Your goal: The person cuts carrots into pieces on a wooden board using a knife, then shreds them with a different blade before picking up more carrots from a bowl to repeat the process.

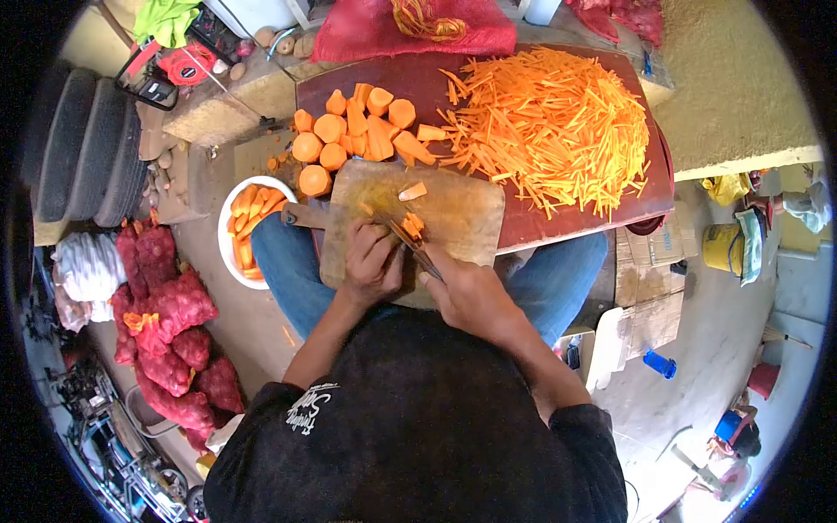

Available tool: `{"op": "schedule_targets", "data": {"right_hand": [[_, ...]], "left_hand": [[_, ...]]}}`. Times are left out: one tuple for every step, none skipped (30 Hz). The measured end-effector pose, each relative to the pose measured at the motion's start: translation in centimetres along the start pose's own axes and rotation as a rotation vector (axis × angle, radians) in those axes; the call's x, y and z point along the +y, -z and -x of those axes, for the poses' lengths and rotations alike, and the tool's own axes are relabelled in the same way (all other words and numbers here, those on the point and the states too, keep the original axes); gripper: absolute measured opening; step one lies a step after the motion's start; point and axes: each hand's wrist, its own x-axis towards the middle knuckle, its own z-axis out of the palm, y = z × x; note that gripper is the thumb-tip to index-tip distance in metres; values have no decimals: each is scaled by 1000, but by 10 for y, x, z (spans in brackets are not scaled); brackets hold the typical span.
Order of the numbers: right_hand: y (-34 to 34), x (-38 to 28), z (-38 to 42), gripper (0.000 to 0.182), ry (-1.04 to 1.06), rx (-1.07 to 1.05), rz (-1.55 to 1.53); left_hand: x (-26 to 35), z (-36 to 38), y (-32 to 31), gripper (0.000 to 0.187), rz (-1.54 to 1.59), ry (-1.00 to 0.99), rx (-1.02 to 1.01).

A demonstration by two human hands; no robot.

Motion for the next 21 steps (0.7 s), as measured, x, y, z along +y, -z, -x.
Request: {"op": "schedule_targets", "data": {"right_hand": [[6, -8, 1, 45, 8, 10, -13], [12, -15, 3, 43, -14, 39, -56], [19, -20, 6, 42, -37, 71, -101], [23, -22, 8, 41, -62, 106, -144], [24, -15, 10, 40, -62, 153, -198], [22, -4, 10, 39, -61, 200, -251], [19, 8, 12, 38, -59, 244, -305], [15, 22, 14, 37, -53, 261, -313], [18, 26, 17, 37, -150, 213, -383], [20, 29, 20, 38, -247, 164, -454], [21, 30, 21, 38, -342, 114, -524], [19, 30, 21, 38, -361, 122, -547], [16, 29, 22, 38, -379, 131, -570], [14, 31, 21, 38, -397, 140, -593], [10, 35, 21, 38, -372, 147, -596], [6, 40, 20, 38, -348, 156, -599], [3, 44, 20, 39, -326, 165, -604], [1, 44, 20, 39, -311, 176, -591], [0, 43, 18, 39, -295, 188, -579], [-1, 42, 16, 39, -280, 200, -566], [0, 42, 16, 40, -290, 192, -571]], "left_hand": [[6, -9, 6, 32, -29, -15, -3], [11, -14, 9, 32, -59, -27, -8], [13, -12, 9, 34, -52, 55, -32], [15, -12, 7, 36, -42, 132, -56], [17, -13, 5, 39, -29, 207, -79], [18, -15, 2, 44, -57, 214, -145], [18, -17, 0, 49, -87, 223, -209], [18, -20, -1, 55, -121, 233, -273], [14, -20, -5, 52, -125, 202, -306], [7, -18, -11, 49, -130, 171, -340], [-1, -16, -16, 46, -135, 140, -373], [-6, -17, -18, 47, -114, 153, -371], [-11, -19, -21, 47, -91, 164, -368], [-16, -21, -23, 47, -68, 175, -365], [-20, -27, -23, 46, -83, 165, -346], [-26, -34, -22, 45, -97, 155, -329], [-32, -42, -21, 43, -110, 145, -313], [-40, -49, -20, 42, -119, 158, -323], [-50, -57, -17, 40, -128, 170, -333], [-60, -66, -15, 39, -138, 182, -343], [-70, -73, -13, 39, -187, 209, -362]]}}
